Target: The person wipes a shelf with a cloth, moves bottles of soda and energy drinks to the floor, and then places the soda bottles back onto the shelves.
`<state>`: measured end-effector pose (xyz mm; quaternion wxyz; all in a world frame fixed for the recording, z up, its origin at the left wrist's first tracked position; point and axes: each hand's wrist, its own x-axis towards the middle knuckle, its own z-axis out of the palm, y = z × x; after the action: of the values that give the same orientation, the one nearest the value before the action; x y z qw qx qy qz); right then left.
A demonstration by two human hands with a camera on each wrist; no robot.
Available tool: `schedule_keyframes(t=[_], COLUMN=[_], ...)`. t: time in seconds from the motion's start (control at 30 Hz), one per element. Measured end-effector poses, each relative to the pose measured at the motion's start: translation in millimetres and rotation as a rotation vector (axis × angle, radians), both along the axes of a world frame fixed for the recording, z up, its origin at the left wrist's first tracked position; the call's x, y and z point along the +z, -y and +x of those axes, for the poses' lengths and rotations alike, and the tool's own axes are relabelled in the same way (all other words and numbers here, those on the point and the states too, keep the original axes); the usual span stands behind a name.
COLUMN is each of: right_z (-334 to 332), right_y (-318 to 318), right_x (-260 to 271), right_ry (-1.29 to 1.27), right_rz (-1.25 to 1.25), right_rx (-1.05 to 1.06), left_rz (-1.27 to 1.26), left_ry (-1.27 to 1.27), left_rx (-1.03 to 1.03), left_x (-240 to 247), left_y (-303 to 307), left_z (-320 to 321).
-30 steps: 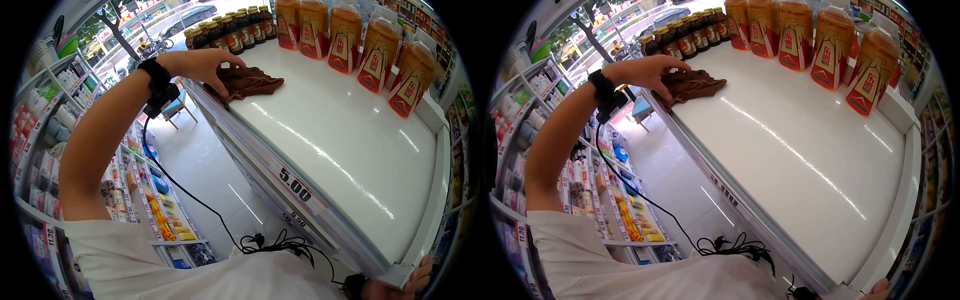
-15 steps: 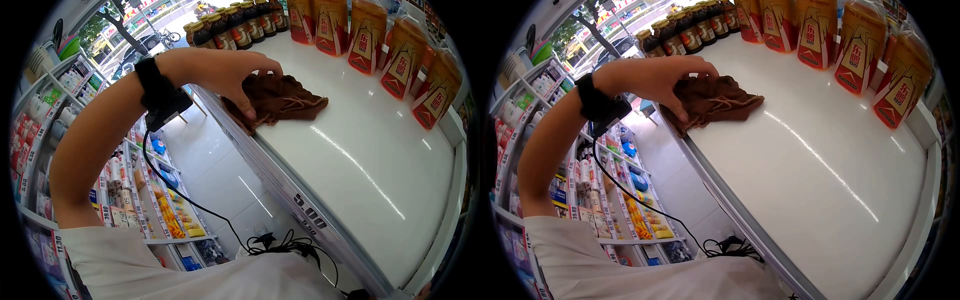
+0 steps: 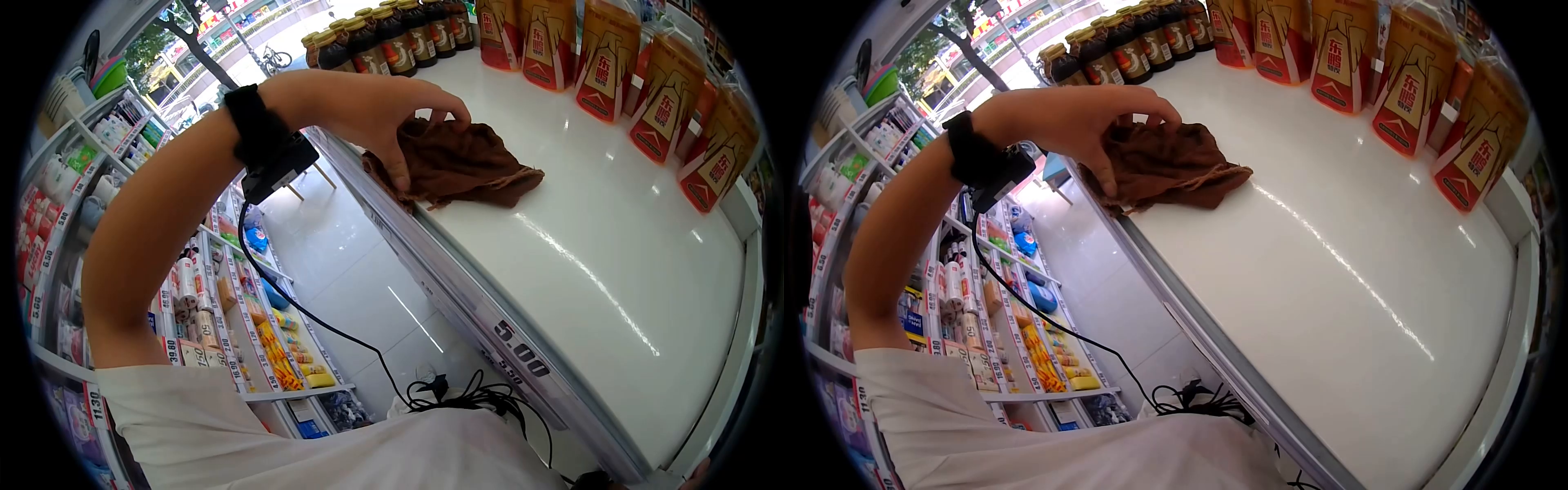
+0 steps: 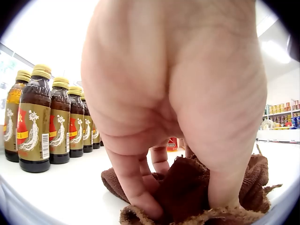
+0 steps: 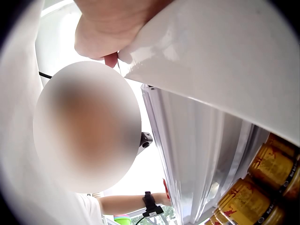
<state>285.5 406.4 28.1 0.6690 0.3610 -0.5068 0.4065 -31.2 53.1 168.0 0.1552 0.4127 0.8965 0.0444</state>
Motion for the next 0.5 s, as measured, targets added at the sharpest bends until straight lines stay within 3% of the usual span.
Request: schedule_keyframes(t=[0.43,0.5], right_z=[14.3,18.6], right_y=[-35.6,-29.2], right_x=[-23.3,-18.2], right_ry=[-0.151,-0.070], right_rz=[-0.028,-0.020], right_rx=[0.135,0.011], left_rz=[-0.076,-0.055], left_ry=[0.002,-0.004], left_rx=[-0.010,-0.032], left_x=[4.9,3.2], left_y=[-16.5,-17.0], left_z=[6.9,7.8])
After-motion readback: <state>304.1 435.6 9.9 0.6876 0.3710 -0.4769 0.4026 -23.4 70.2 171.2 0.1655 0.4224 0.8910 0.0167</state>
